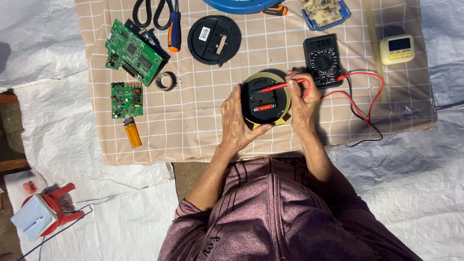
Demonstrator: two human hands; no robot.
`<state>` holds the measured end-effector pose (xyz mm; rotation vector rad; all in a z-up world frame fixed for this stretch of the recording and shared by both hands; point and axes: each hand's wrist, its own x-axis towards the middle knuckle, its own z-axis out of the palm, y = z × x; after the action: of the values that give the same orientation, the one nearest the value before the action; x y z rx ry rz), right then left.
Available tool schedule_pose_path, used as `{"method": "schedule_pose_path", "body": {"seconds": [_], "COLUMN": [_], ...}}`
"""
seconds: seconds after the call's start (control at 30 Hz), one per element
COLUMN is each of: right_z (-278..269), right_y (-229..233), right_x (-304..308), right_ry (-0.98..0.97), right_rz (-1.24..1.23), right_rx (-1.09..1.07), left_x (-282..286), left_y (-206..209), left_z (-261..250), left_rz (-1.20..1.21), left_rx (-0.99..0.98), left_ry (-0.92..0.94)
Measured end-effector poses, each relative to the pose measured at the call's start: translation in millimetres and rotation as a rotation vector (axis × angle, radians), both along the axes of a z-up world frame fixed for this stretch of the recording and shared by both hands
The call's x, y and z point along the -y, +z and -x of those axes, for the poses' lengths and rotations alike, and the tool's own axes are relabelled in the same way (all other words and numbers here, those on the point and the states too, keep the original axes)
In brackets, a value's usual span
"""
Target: The person works on the back of a yellow wall clock, using a screwdriver to adjust the battery compartment and a multimeter to test the battery. They remove and reinsert the battery, check the clock face, and continue testing the electrical connections.
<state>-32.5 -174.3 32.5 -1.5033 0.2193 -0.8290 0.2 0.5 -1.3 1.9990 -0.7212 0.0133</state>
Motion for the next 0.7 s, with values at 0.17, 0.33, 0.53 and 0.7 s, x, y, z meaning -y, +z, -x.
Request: {"method": "schedule_pose_path", "body": {"seconds": [0.17, 0.33, 0.53, 0.7], "right_z": [0.9, 3.5, 9.9, 15.8], "right_y": [-9.5, -11.4, -12.1, -14.7], "right_x": [7.1, 7.5, 10.0, 15.1], "right_ry": [-0.085, -0.111, -0.074, -0.073], "right_rz": [-0.028, -0.155, -0.266, -0.25], "right_rx": [0.018, -0.003, -0.01, 0.04], "left_x": [1.0, 1.6, 1.1, 1.4], "left_y": [1.3, -1.0, 0.2, -0.5], "left_z": [0.1, 1.0, 1.5, 2.8], "left_rz": [0.004, 0.008, 0.006, 0.014], "left_rx": [-0.001, 0.005, 0.01, 0.011], "left_ry": [0.003, 0.008, 0.0, 0.003]}}
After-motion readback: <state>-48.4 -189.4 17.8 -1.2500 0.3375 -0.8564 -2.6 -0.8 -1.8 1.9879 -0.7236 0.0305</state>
